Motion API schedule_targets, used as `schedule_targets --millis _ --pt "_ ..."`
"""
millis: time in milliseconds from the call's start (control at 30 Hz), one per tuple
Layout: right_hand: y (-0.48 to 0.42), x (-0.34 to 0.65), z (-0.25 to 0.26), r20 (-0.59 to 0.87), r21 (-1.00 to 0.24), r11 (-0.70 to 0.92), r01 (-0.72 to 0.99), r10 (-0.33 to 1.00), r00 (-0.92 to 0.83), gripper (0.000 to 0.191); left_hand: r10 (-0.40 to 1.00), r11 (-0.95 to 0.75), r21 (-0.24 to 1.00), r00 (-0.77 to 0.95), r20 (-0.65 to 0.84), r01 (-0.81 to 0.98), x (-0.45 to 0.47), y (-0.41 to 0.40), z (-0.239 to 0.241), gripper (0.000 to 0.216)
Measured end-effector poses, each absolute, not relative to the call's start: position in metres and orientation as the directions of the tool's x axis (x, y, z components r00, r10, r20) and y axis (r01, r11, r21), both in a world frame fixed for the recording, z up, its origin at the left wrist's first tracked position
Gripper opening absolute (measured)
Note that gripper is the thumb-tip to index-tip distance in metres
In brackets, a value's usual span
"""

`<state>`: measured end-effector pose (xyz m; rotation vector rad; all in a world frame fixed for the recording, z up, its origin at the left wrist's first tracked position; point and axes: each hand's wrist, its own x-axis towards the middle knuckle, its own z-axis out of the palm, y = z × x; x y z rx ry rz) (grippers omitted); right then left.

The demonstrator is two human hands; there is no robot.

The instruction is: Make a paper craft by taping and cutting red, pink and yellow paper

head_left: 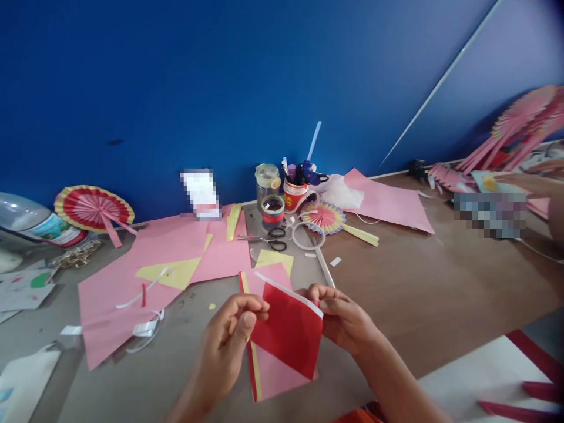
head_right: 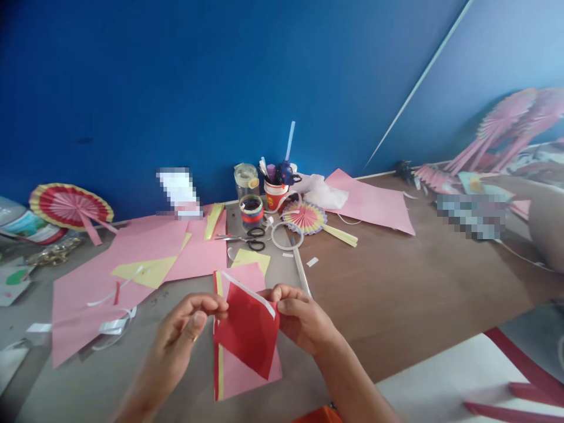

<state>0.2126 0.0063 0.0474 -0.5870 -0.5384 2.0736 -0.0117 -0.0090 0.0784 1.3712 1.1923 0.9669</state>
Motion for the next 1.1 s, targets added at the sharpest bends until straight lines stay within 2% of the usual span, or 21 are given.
schedule_targets --millis 100,167,267,333,433,533,700,867,967,1100 --pt "0.001 0.228 0.044 -0.180 -0.556 -0.500 -0.664 0.852 -0.491 0.008 0.996 -0.076 0.942 0.076 0.054 0.328 -0.022 -0.013 0.070 0.023" --pt "-0.001 0.241 0.043 -0.175 -0.559 -0.494 -0.667 0.856 -0.487 0.008 0.989 -0.148 0.869 0.086 0.121 0.472 -0.027 -0.014 0.061 0.019" --pt "-0.003 0.258 0.042 -0.191 -0.577 -0.490 -0.654 0.859 -0.475 0.009 0.956 -0.293 0.729 0.171 0.239 0.618 -0.030 -0.016 0.046 0.015" --pt "-0.003 0.269 0.041 -0.211 -0.597 -0.486 -0.638 0.863 -0.459 0.011 0.913 -0.409 0.600 0.302 0.276 0.687 -0.028 -0.016 0.039 0.014" --pt "-0.005 0.282 0.039 -0.232 -0.609 -0.459 -0.647 0.883 -0.408 0.011 0.827 -0.557 0.383 0.532 0.180 0.737 -0.022 -0.015 0.031 0.029" --pt "-0.007 0.292 0.039 -0.234 -0.600 -0.438 -0.669 0.896 -0.377 0.011 0.768 -0.629 0.240 0.639 0.043 0.740 -0.016 -0.014 0.025 0.044" --pt "-0.007 0.298 0.039 -0.213 -0.606 -0.409 -0.682 0.910 -0.355 0.016 0.726 -0.660 0.169 0.679 -0.107 0.732 -0.009 -0.015 0.015 0.061" --pt "-0.005 0.297 0.040 -0.205 -0.609 -0.411 -0.678 0.908 -0.366 0.017 0.823 -0.525 0.081 0.530 -0.205 0.847 0.009 -0.028 0.020 0.058" --pt "-0.001 0.292 0.046 -0.206 -0.597 -0.426 -0.680 0.900 -0.383 0.017 0.882 -0.447 0.033 0.447 -0.147 0.894 0.020 -0.037 0.021 0.048" --pt "0.005 0.277 0.056 -0.232 -0.587 -0.472 -0.657 0.876 -0.422 0.013 0.901 -0.432 0.001 0.432 0.029 0.902 0.023 -0.047 0.011 0.045"
